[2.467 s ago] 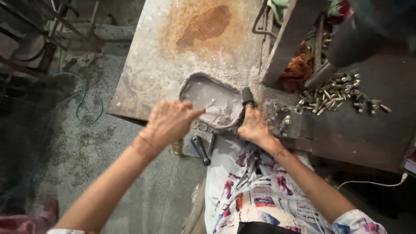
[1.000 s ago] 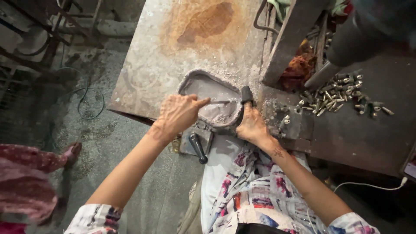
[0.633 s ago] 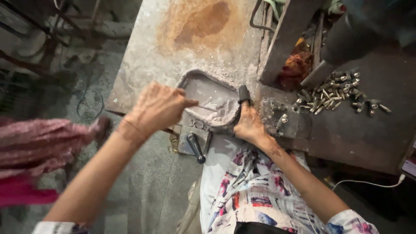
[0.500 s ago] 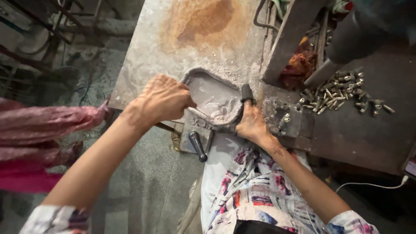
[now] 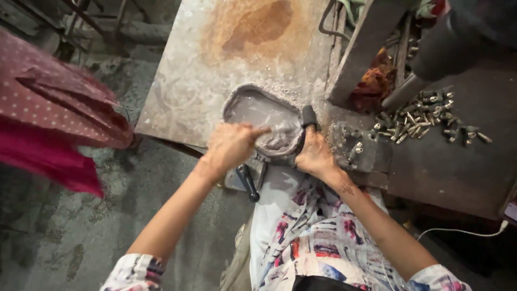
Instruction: The person sits at a bench drill press and repeatedly drills small brass fittings. They place each fitting in a fixture under the bit, operate the drill press by hand, then dip the drilled part into a water tray and set it with a pile of finished fittings.
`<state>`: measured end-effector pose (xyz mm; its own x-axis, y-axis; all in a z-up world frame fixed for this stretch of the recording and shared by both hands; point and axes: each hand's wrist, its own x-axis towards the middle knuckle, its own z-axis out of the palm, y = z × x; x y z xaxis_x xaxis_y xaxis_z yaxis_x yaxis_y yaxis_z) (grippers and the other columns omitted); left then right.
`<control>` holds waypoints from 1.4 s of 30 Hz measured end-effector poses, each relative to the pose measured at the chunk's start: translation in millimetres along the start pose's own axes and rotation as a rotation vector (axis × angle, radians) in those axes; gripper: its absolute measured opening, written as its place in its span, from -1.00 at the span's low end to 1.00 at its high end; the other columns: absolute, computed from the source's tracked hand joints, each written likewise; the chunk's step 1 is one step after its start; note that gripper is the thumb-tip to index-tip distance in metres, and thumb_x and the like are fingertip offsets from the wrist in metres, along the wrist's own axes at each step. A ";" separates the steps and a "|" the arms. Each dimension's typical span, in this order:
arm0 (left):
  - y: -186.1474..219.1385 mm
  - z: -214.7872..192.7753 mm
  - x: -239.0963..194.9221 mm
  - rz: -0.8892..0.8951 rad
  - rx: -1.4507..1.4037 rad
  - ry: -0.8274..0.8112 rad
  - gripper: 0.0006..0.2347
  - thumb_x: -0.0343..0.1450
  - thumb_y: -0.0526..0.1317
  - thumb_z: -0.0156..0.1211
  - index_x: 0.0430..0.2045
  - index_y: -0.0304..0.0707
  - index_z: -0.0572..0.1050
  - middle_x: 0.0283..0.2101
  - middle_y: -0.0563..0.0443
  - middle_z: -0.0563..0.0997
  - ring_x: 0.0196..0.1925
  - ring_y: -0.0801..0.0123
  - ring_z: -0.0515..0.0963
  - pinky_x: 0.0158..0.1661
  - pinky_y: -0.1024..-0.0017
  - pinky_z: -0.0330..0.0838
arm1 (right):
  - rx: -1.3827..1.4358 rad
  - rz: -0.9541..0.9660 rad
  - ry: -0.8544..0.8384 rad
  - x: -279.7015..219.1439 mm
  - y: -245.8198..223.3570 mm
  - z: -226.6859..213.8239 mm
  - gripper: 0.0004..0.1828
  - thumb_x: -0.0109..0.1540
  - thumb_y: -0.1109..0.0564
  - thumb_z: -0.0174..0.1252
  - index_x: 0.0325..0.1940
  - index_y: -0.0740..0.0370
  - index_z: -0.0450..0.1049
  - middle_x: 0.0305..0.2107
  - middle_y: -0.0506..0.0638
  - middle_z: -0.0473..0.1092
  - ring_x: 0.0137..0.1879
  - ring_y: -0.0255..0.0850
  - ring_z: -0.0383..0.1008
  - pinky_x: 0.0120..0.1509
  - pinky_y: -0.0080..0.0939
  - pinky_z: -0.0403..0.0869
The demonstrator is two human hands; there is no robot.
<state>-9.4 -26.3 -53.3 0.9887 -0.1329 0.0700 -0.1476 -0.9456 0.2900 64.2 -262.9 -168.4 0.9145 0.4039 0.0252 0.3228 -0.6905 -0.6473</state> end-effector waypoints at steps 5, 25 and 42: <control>-0.5 -15.3 -11.4 0.109 0.177 -0.320 -0.49 0.35 -0.41 0.03 0.17 0.28 0.47 -0.32 -0.11 0.61 -0.58 0.15 0.64 -0.61 0.25 0.48 | -0.078 -0.013 -0.010 2.7 26.4 14.5 -0.15 -0.03 0.20 0.21 0.30 0.61 0.14 -0.31 0.44 0.47 -0.18 0.33 0.54 -0.08 0.16 0.54; 10.4 -39.9 -18.5 0.110 0.299 -0.238 -0.60 0.45 -0.34 -0.01 0.09 0.29 0.55 -0.29 0.00 0.65 -0.55 0.29 0.57 -0.57 0.29 0.47 | 0.000 -0.004 -0.038 -0.2 -14.3 -6.9 -0.05 -0.05 0.19 0.22 0.33 0.66 0.03 -0.29 0.46 0.46 -0.17 0.33 0.52 -0.08 0.16 0.52; 24.3 25.6 -64.7 -0.235 0.023 0.260 -0.55 0.31 -0.28 0.17 0.13 0.14 0.53 -0.37 0.02 0.61 -0.57 0.07 0.58 -0.54 0.13 0.46 | -0.067 0.006 0.004 2.6 13.5 10.0 -0.23 -0.01 0.17 0.25 0.22 0.56 0.21 -0.23 0.49 0.45 -0.10 0.39 0.50 0.01 0.23 0.50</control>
<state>-76.3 -48.3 -75.2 0.9551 0.1666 0.2450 0.0869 -0.9480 0.3061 68.4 -265.2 -184.7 0.9174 0.3973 0.0241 0.3325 -0.7315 -0.5953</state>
